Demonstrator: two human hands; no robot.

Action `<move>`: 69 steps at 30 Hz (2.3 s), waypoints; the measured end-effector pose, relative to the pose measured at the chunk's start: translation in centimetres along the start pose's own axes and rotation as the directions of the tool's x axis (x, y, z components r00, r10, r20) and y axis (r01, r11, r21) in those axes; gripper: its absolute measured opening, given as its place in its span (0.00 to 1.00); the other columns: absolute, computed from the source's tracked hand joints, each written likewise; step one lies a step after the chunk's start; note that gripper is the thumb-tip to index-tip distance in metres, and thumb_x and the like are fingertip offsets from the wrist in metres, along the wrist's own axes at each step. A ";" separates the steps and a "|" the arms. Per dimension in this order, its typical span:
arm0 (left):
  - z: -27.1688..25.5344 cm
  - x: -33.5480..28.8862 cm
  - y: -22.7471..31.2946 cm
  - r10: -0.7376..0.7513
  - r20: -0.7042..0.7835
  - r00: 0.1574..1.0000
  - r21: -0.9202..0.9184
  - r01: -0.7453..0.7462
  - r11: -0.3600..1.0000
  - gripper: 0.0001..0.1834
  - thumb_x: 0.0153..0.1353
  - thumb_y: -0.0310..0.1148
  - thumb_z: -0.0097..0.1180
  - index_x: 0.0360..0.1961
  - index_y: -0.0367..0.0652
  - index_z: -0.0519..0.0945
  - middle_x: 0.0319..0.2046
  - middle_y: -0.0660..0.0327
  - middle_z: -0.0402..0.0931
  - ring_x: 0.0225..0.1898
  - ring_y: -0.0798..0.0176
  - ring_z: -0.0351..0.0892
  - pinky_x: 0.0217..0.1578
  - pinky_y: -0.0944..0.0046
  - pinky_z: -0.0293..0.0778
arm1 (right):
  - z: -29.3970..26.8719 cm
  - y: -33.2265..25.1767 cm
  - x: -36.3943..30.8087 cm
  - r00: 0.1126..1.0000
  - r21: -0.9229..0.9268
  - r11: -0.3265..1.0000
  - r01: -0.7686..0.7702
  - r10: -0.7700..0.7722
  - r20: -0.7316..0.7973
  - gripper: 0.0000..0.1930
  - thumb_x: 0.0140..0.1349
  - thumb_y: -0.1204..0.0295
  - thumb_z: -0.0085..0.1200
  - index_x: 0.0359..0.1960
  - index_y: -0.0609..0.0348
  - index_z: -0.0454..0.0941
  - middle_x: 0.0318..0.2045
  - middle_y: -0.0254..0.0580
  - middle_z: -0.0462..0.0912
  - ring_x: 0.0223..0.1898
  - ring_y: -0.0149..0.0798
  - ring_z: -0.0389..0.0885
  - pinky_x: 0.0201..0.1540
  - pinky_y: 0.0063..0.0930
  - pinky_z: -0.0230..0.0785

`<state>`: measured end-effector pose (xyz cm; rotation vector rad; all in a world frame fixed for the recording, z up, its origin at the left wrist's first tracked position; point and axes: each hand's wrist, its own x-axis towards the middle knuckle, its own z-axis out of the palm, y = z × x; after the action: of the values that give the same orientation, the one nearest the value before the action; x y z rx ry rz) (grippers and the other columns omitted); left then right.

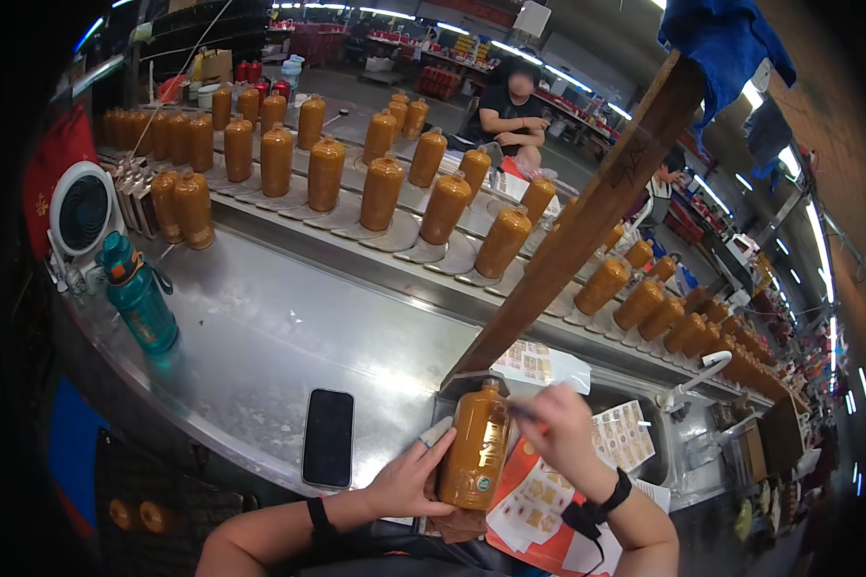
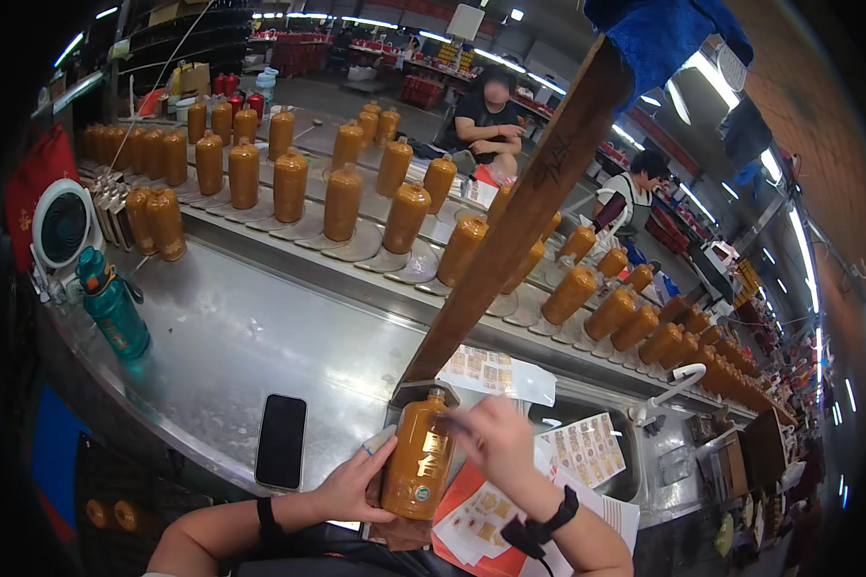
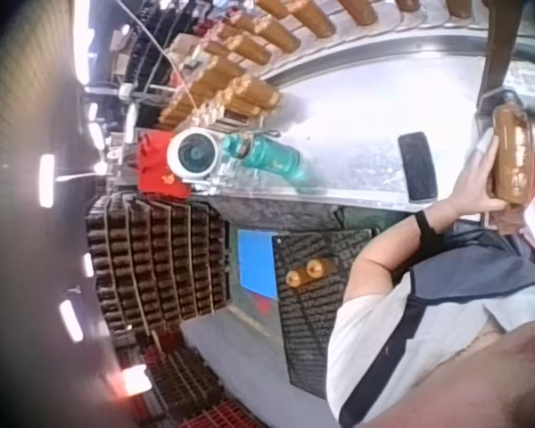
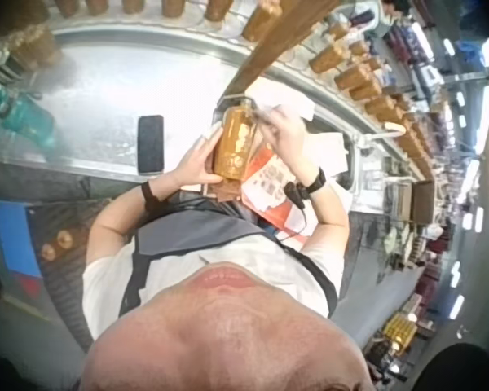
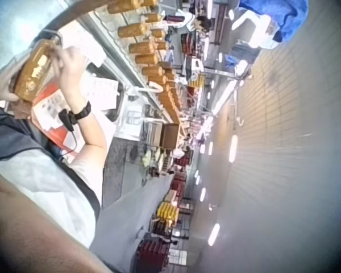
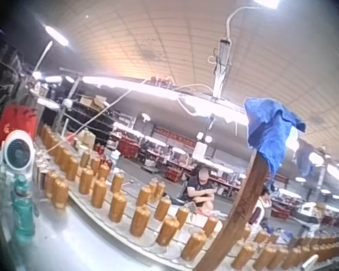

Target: The person applies labels to a bottle by hand, using a scraper to smooth them. They peel a large label from a sheet, press it onto the bottle, and then repeat the process with a smaller circular label and a long strip label.

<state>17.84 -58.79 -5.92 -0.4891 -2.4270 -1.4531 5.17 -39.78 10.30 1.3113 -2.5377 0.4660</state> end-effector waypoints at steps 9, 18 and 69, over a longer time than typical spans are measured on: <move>-2.5 -1.1 -1.3 0.066 -0.026 0.997 0.038 -0.065 0.997 0.65 0.43 0.54 0.73 0.75 0.40 0.47 0.59 0.37 0.61 0.59 0.36 0.67 0.61 0.50 0.66 | 1.1 -0.5 3.1 0.991 -0.015 0.995 -0.094 0.092 -0.093 0.09 0.53 0.68 0.67 0.35 0.54 0.85 0.26 0.40 0.77 0.30 0.43 0.77 0.33 0.34 0.70; -5.2 -2.5 -3.0 0.057 -0.017 0.998 0.022 -0.057 0.998 0.66 0.43 0.54 0.73 0.75 0.38 0.45 0.51 0.35 0.64 0.53 0.35 0.68 0.60 0.48 0.65 | 2.4 -4.2 3.6 0.966 0.369 0.893 -0.260 0.241 0.097 0.12 0.55 0.68 0.69 0.36 0.60 0.83 0.27 0.39 0.79 0.27 0.36 0.77 0.30 0.28 0.69; -17.7 -6.5 -9.0 0.082 0.012 0.997 -0.028 -0.082 0.996 0.63 0.39 0.43 0.74 0.73 0.33 0.50 0.70 0.39 0.50 0.69 0.38 0.54 0.68 0.47 0.54 | 11.0 -10.3 14.8 0.915 0.449 0.809 -0.380 0.258 0.309 0.10 0.55 0.69 0.67 0.37 0.58 0.85 0.30 0.43 0.81 0.37 0.44 0.79 0.42 0.36 0.71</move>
<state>20.99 -79.39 -7.49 -0.5993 -2.3705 -1.4559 4.49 -60.67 7.23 1.1247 -2.9841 1.1809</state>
